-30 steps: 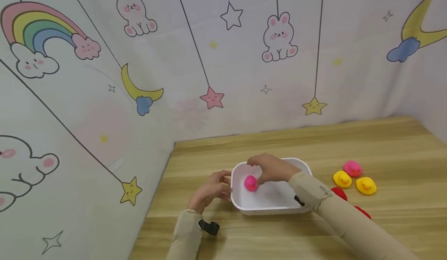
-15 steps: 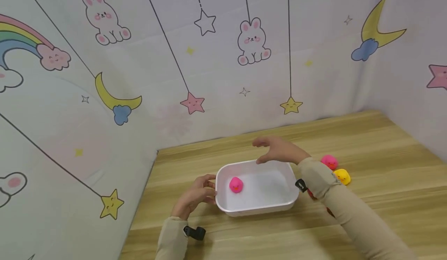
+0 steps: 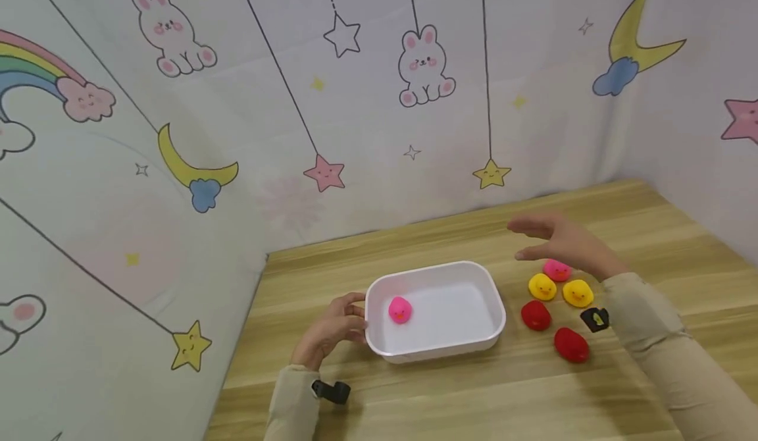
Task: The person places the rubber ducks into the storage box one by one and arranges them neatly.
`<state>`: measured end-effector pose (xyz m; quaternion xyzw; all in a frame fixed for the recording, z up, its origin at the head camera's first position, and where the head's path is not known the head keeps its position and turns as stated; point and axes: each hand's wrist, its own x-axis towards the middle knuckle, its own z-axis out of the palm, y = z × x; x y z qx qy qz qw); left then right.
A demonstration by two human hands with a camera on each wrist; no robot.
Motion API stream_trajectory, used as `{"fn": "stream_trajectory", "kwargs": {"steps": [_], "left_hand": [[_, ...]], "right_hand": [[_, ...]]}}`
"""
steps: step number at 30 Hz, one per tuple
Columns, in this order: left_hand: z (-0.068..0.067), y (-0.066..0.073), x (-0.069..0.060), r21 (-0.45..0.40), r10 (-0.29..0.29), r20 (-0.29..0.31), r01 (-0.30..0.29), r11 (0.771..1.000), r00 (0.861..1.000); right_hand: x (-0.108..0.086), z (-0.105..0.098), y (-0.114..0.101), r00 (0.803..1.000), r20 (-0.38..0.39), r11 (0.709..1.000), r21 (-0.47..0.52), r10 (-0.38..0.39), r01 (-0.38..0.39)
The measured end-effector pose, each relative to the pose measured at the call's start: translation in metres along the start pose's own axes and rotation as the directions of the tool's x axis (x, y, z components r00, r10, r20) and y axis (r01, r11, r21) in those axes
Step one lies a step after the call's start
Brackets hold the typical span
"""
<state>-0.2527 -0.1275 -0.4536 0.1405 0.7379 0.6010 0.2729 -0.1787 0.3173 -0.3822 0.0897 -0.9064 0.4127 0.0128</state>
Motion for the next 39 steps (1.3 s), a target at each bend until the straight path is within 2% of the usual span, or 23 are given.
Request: {"fn": "stream_trajectory", "kwargs": {"steps": [5, 11, 15, 21, 25, 29, 34, 39], "left_hand": [[0.0, -0.004, -0.002, -0.002, 0.001, 0.008, -0.001, 1.0, 1.0], [-0.004, -0.004, -0.006, -0.004, 0.008, 0.009, -0.008, 1.0, 1.0], [-0.005, -0.004, -0.007, -0.009, 0.014, 0.016, -0.014, 1.0, 1.0], [-0.006, -0.003, -0.007, -0.019, -0.001, 0.005, 0.001, 1.0, 1.0], [-0.006, -0.001, -0.006, -0.018, -0.004, -0.006, 0.004, 1.0, 1.0], [-0.005, 0.001, -0.005, -0.016, -0.006, -0.001, 0.006, 1.0, 1.0], [-0.003, 0.0, -0.003, -0.01, -0.011, 0.006, 0.011, 1.0, 1.0], [-0.001, -0.001, 0.001, -0.009, -0.011, 0.013, 0.011, 1.0, 1.0]], "right_hand": [[-0.024, -0.008, 0.031, 0.998, -0.055, 0.998, 0.057, 0.022, -0.018], [-0.039, -0.009, 0.068, 0.993, -0.046, 0.976, 0.194, 0.109, -0.098], [-0.048, -0.008, 0.087, 0.989, -0.038, 0.97, 0.205, 0.145, -0.135], [-0.056, -0.005, 0.105, 0.98, -0.002, 0.968, 0.159, 0.198, -0.195], [-0.056, -0.001, 0.112, 0.982, 0.001, 0.977, 0.105, 0.188, -0.187], [-0.055, 0.004, 0.116, 0.988, -0.015, 0.987, -0.047, 0.15, -0.151], [-0.053, 0.011, 0.117, 0.994, -0.038, 0.963, -0.246, 0.105, -0.111], [-0.054, 0.013, 0.113, 0.993, -0.063, 0.958, -0.262, 0.102, -0.115]]}}
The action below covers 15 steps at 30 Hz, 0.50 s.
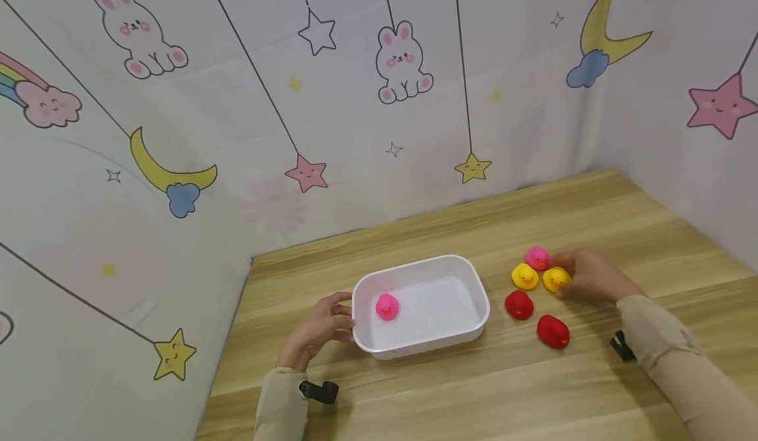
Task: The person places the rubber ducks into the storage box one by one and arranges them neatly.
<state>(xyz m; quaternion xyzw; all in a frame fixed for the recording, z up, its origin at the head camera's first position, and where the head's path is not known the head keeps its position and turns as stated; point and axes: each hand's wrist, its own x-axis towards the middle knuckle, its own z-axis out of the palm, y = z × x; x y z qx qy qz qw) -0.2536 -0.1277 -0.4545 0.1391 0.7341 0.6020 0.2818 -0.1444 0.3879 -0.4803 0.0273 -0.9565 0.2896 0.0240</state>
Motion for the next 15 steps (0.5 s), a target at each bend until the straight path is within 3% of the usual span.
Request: {"fn": "stream_trajectory", "kwargs": {"steps": [6, 10, 15], "left_hand": [[-0.002, 0.001, 0.0, -0.009, 0.01, 0.013, -0.01, 1.0, 1.0], [-0.002, 0.001, -0.001, -0.012, 0.018, 0.019, -0.018, 1.0, 1.0], [-0.002, 0.0, -0.001, -0.024, 0.02, 0.029, -0.02, 1.0, 0.999]], "right_hand": [[-0.002, -0.008, -0.003, 1.0, 0.01, 0.993, 0.113, -0.029, 0.027], [-0.004, -0.017, -0.003, 1.0, 0.008, 0.969, 0.245, -0.022, 0.02], [-0.003, -0.027, -0.011, 1.0, -0.008, 0.943, 0.333, 0.017, -0.013]]}}
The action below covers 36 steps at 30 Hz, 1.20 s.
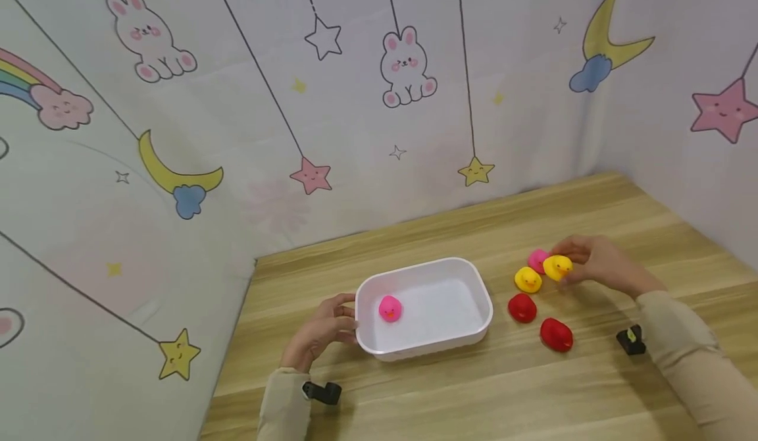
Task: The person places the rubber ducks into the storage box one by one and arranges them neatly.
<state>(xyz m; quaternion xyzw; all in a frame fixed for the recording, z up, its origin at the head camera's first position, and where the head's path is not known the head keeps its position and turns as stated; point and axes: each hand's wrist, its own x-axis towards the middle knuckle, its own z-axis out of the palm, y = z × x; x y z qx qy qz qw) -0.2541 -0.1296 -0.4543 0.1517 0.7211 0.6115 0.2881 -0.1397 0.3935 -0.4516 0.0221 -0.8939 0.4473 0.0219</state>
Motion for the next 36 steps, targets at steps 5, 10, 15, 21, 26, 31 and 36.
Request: {"fn": "stream_trajectory", "kwargs": {"steps": [5, 10, 15, 21, 26, 31, 36], "left_hand": [[0.0, 0.0, -0.001, -0.014, 0.008, 0.009, -0.007, 1.0, 1.0], [0.0, 0.0, 0.0, -0.003, -0.003, 0.014, 0.003, 1.0, 1.0], [-0.001, 0.001, -0.001, 0.008, -0.003, 0.008, 0.003, 1.0, 1.0], [-0.001, 0.002, -0.002, -0.004, -0.002, 0.012, 0.002, 1.0, 1.0], [0.0, 0.002, -0.004, 0.002, -0.012, 0.009, 0.012, 1.0, 1.0], [0.001, 0.001, -0.004, 0.012, -0.017, 0.004, 0.017, 1.0, 1.0], [0.0, -0.001, -0.003, 0.005, -0.017, -0.001, 0.017, 1.0, 1.0]], "right_hand": [[0.006, -0.002, -0.017, 1.0, -0.012, 0.999, 0.033, -0.011, 0.012], [0.01, -0.003, -0.035, 1.0, -0.017, 0.999, 0.047, -0.015, 0.015], [0.021, -0.006, -0.054, 1.0, 0.014, 1.0, 0.017, 0.018, -0.018], [0.036, -0.003, -0.07, 1.0, 0.02, 1.0, -0.015, -0.013, 0.013], [0.05, 0.01, -0.082, 0.997, 0.037, 0.998, 0.017, -0.064, 0.063], [0.061, 0.021, -0.096, 0.995, 0.067, 0.997, 0.011, -0.078, 0.078], [0.072, 0.032, -0.111, 0.99, 0.095, 0.994, 0.027, -0.106, 0.104]]}}
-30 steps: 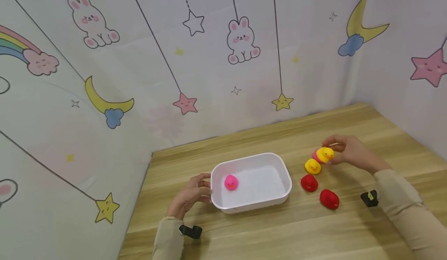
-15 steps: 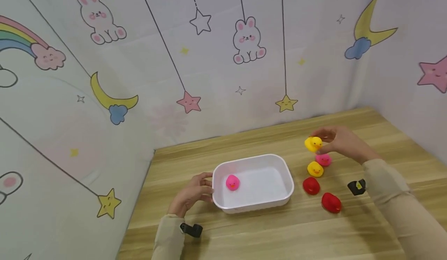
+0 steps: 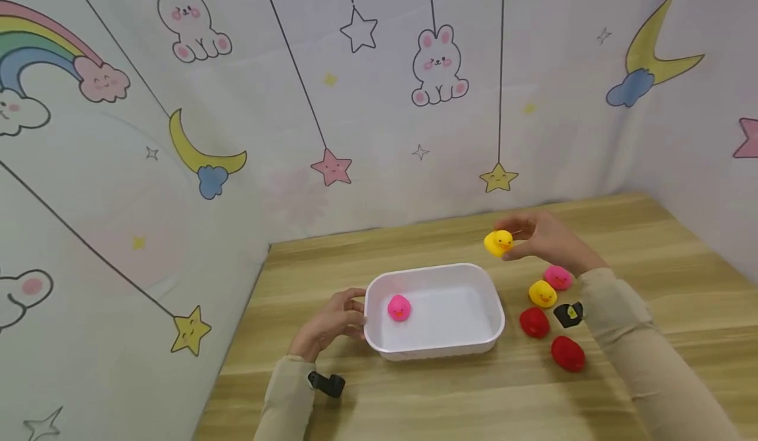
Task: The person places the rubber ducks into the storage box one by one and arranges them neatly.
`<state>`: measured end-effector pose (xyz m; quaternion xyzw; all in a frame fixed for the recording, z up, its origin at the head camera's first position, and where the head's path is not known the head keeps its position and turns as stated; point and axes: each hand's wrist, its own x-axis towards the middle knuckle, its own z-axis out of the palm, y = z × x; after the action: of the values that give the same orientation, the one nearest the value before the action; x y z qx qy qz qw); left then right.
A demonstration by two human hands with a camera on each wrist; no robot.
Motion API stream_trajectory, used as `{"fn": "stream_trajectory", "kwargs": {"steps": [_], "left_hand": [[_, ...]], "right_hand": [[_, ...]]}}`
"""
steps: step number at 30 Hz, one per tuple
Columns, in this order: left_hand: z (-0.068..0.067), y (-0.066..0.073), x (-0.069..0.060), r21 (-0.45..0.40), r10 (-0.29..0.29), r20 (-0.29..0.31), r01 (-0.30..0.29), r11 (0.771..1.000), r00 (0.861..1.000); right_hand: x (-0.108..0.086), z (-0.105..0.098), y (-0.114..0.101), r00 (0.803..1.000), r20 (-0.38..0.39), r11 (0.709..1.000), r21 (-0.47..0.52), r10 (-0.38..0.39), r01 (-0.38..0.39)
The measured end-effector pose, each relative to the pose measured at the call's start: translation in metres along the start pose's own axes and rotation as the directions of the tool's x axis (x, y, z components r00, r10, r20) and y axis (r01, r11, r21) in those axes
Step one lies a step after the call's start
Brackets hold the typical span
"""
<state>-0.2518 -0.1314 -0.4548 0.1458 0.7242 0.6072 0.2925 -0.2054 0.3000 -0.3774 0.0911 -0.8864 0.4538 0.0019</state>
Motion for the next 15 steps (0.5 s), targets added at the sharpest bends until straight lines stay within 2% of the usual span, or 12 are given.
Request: {"fn": "stream_trajectory", "kwargs": {"steps": [9, 15], "left_hand": [[-0.002, 0.0, 0.005, -0.022, -0.011, -0.003, 0.011, 1.0, 1.0], [-0.001, 0.0, 0.004, -0.023, -0.02, -0.022, 0.02, 1.0, 1.0]], "right_hand": [[0.014, 0.017, -0.019, 0.998, 0.031, 0.998, 0.043, -0.056, 0.055], [0.026, 0.033, -0.025, 0.993, 0.085, 0.993, 0.082, -0.086, 0.079]]}}
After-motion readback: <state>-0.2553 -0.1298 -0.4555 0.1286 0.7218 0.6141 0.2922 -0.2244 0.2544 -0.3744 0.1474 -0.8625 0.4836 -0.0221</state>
